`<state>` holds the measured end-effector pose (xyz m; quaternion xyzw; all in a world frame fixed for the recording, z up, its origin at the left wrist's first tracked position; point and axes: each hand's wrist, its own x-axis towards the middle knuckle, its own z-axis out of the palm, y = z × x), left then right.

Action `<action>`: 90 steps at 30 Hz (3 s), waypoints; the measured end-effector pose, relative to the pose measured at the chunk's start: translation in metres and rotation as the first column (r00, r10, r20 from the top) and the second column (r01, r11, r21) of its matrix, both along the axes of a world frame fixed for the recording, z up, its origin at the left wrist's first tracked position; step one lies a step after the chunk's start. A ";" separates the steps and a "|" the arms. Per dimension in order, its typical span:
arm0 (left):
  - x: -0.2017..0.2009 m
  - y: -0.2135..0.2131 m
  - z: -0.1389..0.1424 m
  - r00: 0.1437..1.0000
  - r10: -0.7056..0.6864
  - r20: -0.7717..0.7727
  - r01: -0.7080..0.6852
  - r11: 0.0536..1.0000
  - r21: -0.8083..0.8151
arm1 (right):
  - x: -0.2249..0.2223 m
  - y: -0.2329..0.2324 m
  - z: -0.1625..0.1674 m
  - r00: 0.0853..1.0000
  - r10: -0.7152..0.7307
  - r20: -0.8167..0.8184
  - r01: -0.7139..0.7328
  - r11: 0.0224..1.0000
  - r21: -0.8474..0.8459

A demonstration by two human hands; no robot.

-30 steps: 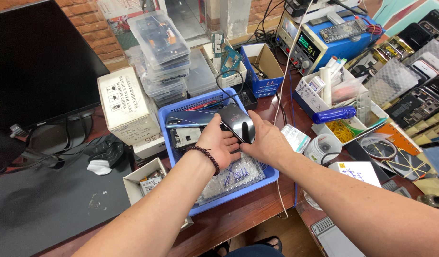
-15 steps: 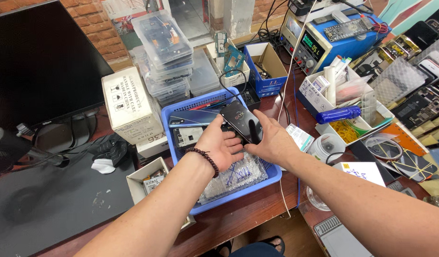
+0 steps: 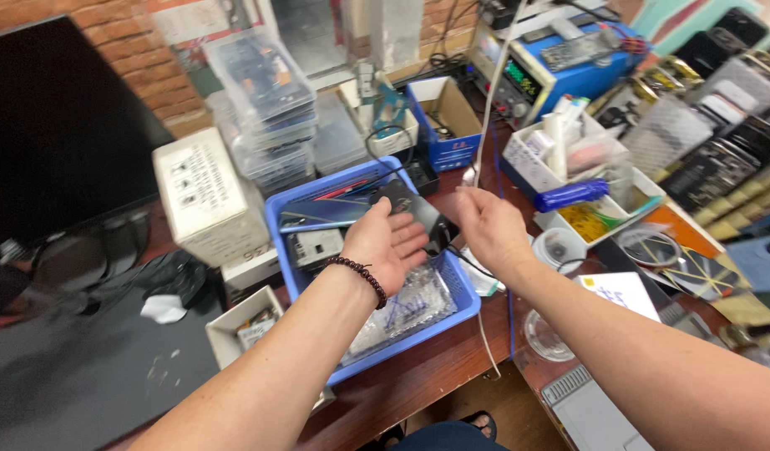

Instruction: The person handles two smartphones, connecting a charging cable to one and inspecting its internal components. They then open the second phone, remove the motherboard, and use a screwdriver to work on the frame. The person also retrieves a small part from a container and places it on the work mat.

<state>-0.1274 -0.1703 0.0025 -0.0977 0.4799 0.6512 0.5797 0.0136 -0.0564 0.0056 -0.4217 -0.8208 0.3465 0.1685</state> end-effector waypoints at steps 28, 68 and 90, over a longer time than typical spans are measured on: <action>0.435 0.097 0.061 0.457 -0.882 -0.118 0.873 0.418 0.252 | 0.420 -0.093 0.083 0.316 -0.813 -0.489 0.583 0.573 -0.576; 0.897 0.004 0.046 0.014 -1.000 0.027 0.971 0.020 0.237 | 0.832 -0.239 0.059 -0.074 -0.860 -0.504 0.771 0.271 -0.576; 1.076 -0.076 0.020 -0.186 -0.983 -0.002 0.979 -0.186 0.082 | 1.015 -0.328 0.043 -0.080 -0.946 -0.313 0.775 0.139 -0.616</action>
